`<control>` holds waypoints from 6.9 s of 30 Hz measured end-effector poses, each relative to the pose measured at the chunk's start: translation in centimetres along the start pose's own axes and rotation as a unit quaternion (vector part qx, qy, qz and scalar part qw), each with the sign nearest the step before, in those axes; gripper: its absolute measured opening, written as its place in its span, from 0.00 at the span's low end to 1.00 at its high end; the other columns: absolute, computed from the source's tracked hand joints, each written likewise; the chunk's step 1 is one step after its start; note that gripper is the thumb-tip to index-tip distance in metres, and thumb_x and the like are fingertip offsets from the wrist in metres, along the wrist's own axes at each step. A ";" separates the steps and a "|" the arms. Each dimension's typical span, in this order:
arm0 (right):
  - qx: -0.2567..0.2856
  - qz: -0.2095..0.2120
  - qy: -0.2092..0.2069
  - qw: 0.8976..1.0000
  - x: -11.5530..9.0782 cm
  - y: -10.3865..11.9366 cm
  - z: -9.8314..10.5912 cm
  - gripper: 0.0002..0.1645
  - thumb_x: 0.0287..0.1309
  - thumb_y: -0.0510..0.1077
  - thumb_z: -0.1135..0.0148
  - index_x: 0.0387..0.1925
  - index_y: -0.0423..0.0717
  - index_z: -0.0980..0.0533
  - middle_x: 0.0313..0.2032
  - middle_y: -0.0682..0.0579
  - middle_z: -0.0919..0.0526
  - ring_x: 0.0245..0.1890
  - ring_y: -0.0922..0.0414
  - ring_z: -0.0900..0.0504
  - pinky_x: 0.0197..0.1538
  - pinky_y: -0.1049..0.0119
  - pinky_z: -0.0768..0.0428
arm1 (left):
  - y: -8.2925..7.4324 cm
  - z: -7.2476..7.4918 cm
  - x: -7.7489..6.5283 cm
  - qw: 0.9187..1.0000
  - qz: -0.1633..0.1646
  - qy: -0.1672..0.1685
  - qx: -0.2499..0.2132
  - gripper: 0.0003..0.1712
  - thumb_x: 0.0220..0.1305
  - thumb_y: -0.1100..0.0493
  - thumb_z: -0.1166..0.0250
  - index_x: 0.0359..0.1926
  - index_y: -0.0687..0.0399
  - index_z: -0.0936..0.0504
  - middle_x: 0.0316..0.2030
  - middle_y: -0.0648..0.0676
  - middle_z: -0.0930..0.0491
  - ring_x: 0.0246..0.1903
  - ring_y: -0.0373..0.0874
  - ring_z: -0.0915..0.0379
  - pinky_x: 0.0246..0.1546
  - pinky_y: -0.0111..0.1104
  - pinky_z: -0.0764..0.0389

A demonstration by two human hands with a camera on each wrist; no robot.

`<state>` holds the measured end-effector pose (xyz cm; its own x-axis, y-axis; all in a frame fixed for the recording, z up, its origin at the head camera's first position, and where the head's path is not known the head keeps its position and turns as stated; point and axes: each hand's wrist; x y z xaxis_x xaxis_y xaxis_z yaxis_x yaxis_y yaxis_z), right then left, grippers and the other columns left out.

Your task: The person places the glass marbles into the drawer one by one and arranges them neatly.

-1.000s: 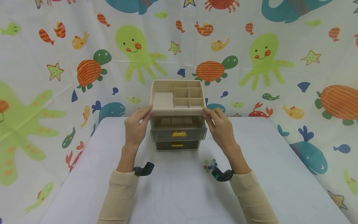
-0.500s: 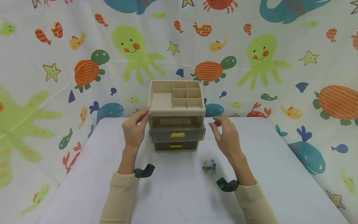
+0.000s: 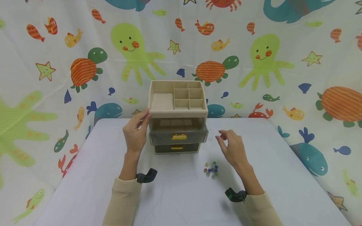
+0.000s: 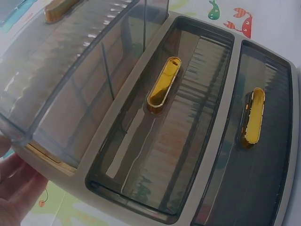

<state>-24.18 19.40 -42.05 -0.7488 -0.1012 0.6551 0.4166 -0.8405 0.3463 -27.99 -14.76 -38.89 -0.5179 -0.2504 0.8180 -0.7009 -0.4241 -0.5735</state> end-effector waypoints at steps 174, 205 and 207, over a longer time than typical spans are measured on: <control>0.160 0.092 0.167 0.968 0.5 -0.1 2.8 0.11 0.52 0.41 0.26 0.37 0.57 0.18 0.36 0.63 0.18 0.38 0.65 0.22 0.43 0.70 0.18 | -0.3 0.5 -0.3 0.999 0.012 0.017 0.026 0.18 0.68 0.64 0.35 0.58 0.57 0.17 0.51 0.59 0.14 0.48 0.54 0.15 0.51 0.16 0.21; 0.178 0.077 0.013 0.981 4.2 5.0 2.4 0.10 0.56 0.39 0.28 0.41 0.43 0.17 0.38 0.52 0.18 0.35 0.62 0.25 0.37 0.74 0.22 | -0.2 0.3 -0.9 1.000 0.016 0.022 0.011 0.18 0.69 0.63 0.36 0.58 0.57 0.18 0.51 0.59 0.14 0.49 0.52 0.15 0.52 0.18 0.20; 0.176 0.076 0.018 0.981 4.2 5.1 2.3 0.10 0.57 0.39 0.28 0.41 0.42 0.17 0.38 0.52 0.18 0.36 0.61 0.25 0.37 0.75 0.22 | -0.2 0.2 -1.0 1.000 0.018 0.024 0.008 0.18 0.68 0.63 0.36 0.58 0.58 0.18 0.52 0.59 0.14 0.49 0.52 0.15 0.52 0.18 0.20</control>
<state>-24.01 15.97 -35.96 -0.6784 -0.2350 0.6960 0.6732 -0.5783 0.4609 -27.23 -14.62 -39.53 -0.5654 -0.2238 0.7939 -0.6743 -0.4290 -0.6011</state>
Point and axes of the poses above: each hand's wrist, its own x-axis towards the middle knuckle, its own z-axis out of the back of the hand, y = z × x
